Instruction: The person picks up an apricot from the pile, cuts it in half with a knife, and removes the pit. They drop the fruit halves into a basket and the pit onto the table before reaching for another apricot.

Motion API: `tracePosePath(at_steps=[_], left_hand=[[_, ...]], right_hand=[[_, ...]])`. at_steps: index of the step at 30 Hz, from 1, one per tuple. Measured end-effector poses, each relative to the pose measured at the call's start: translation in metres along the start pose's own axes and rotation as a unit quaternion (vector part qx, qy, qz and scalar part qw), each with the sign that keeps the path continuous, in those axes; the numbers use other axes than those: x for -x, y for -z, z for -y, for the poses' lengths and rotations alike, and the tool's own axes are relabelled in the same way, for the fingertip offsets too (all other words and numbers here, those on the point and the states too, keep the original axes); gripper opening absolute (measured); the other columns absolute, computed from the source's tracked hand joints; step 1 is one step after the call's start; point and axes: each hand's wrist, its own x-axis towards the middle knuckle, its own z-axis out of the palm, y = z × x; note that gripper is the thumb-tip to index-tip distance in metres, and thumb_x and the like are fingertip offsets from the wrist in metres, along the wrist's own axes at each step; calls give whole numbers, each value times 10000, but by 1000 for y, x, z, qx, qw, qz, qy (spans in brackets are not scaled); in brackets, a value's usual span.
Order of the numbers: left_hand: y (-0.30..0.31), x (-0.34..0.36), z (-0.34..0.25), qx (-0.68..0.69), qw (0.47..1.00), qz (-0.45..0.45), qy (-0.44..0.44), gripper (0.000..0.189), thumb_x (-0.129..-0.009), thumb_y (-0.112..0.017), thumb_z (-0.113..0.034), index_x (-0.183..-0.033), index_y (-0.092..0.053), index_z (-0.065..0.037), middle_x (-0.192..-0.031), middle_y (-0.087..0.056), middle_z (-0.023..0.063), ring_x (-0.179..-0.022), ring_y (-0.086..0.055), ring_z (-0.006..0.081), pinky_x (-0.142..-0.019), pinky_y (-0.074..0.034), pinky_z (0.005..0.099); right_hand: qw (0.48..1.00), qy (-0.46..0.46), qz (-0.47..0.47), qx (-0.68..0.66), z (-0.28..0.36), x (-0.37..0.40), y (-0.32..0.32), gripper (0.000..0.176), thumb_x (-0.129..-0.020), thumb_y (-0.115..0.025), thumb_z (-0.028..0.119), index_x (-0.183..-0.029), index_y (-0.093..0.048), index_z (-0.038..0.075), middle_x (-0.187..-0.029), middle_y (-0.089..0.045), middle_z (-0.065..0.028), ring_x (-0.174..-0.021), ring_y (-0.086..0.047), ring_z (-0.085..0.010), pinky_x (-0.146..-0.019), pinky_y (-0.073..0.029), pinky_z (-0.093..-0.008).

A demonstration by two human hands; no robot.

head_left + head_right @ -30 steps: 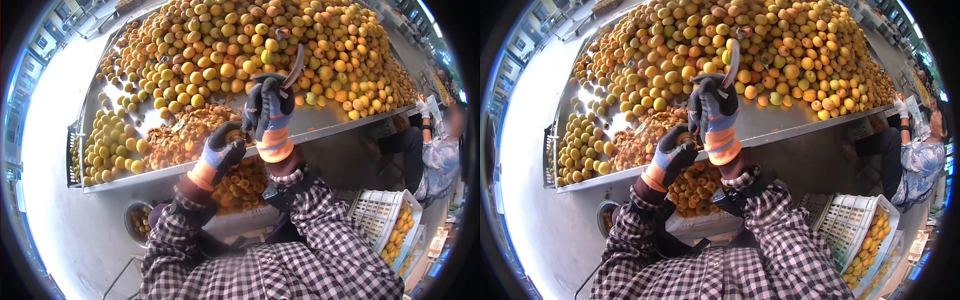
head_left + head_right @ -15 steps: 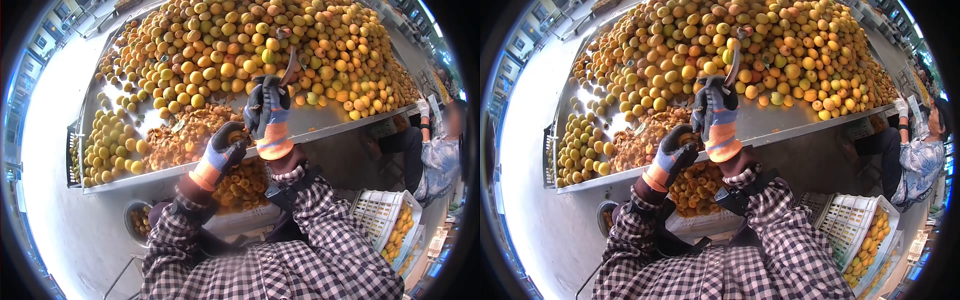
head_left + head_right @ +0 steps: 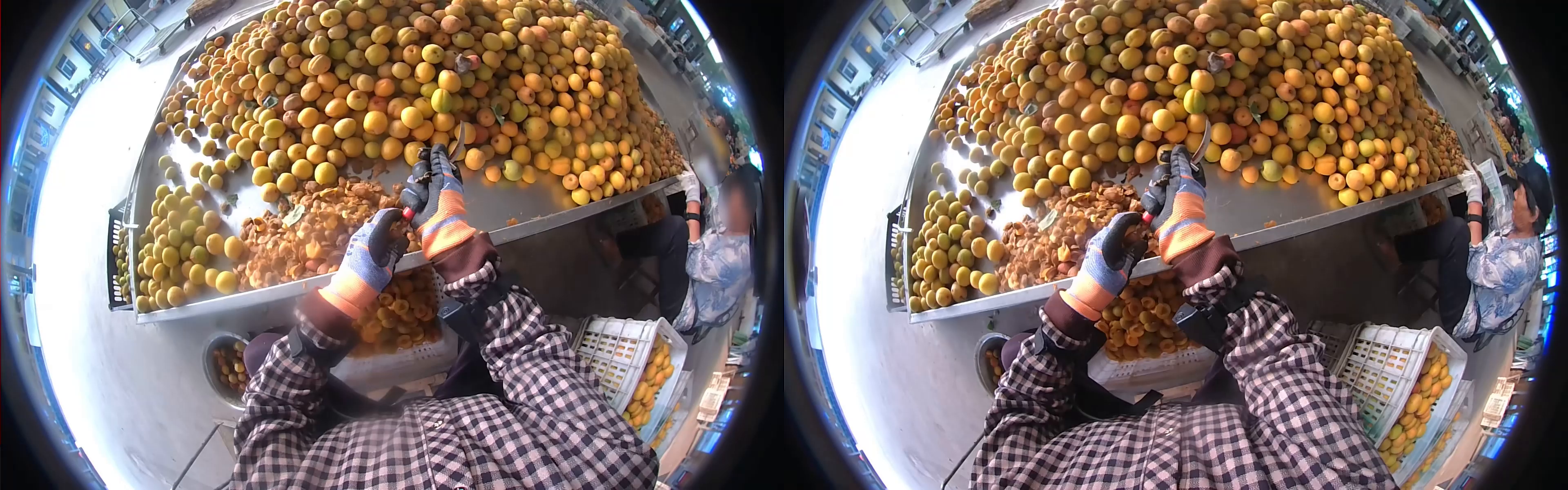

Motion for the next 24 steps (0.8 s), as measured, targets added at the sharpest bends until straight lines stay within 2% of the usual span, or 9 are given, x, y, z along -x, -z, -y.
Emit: tracePosePath(at_steps=[6, 12, 15, 17, 19, 20, 21, 23, 24], left_hand=[[-4, -5, 7, -36, 998, -20, -52, 452, -795, -629, 32, -1230, -530, -36, -1099, -604, 205, -981, -604, 407, -795, -497, 410], [4, -8, -1, -106, 993, 18, -43, 521, -765, -597, 60, -1265, -506, -53, -1082, -591, 211, -949, -590, 424, -779, -494, 434], [9, -14, 4, -117, 991, 46, -39, 543, -715, -541, 100, -1236, -529, -54, -1090, -580, 195, -924, -596, 412, -767, -497, 429], [11, -14, 7, -122, 991, 42, -26, 527, -710, -544, 92, -1215, -549, -61, -1086, -590, 190, -927, -603, 396, -757, -502, 421], [7, -14, 10, -151, 987, 24, -39, 490, -709, -561, 82, -1179, -573, -55, -1042, -610, 183, -912, -613, 384, -753, -506, 406], [6, -14, 11, -180, 983, 4, -48, 452, -708, -578, 71, -1143, -597, -49, -999, -629, 176, -896, -624, 373, -749, -509, 391], [6, -14, 13, -180, 982, 7, -52, 452, -708, -578, 71, -1143, -597, -49, -999, -629, 176, -896, -624, 373, -749, -509, 391], [6, -15, 20, -184, 982, -43, 15, 284, -760, -626, 25, -1037, -639, -31, -890, -652, 165, -854, -647, 348, -752, -514, 365], [6, -15, 25, -196, 973, -73, 95, 157, -830, -677, -65, -982, -663, -26, -829, -666, 143, -802, -663, 322, -761, -514, 343]], right_hand=[[998, -45, -6, -48, -2, -19, 12, 252, -987, -522, 365, -855, -526, 151, -571, -415, 40, -398, -250, -92, -373, -193, -251], [993, -90, -27, -77, -6, -27, 15, 288, -971, -546, 393, -812, -500, 158, -546, -314, 49, -399, -254, -88, -373, -207, -237], [970, -200, -77, -118, -13, -40, 25, 369, -918, -606, 456, -757, -429, 176, -516, -287, 22, -392, -249, -128, -375, -229, -272], [973, -183, -67, -123, -10, -35, 16, 346, -926, -602, 435, -762, -450, 172, -516, -311, 28, -391, -266, -126, -378, -232, -271], [997, -43, -55, -31, -7, -30, 8, 331, -937, -590, 417, -758, -463, 169, -514, -339, 35, -397, -269, -124, -389, -230, -266], [995, -30, -65, -62, -4, -28, 6, 262, -954, -588, 355, -877, -526, 113, -580, -422, 16, -384, -307, -115, -361, -257, -259], [995, -27, -65, -66, -2, -27, 3, 262, -954, -588, 355, -877, -526, 113, -580, -422, 16, -384, -307, -115, -361, -257, -259], [994, 72, -65, 52, 7, -19, -5, 249, -954, -588, 341, -914, -538, 100, -565, -449, 6, -347, -320, -124, -332, -282, -277], [991, 78, -61, 93, 13, -20, -3, 238, -950, -595, 328, -936, -551, 94, -550, -472, -10, -323, -355, -139, -300, -321, -316]])
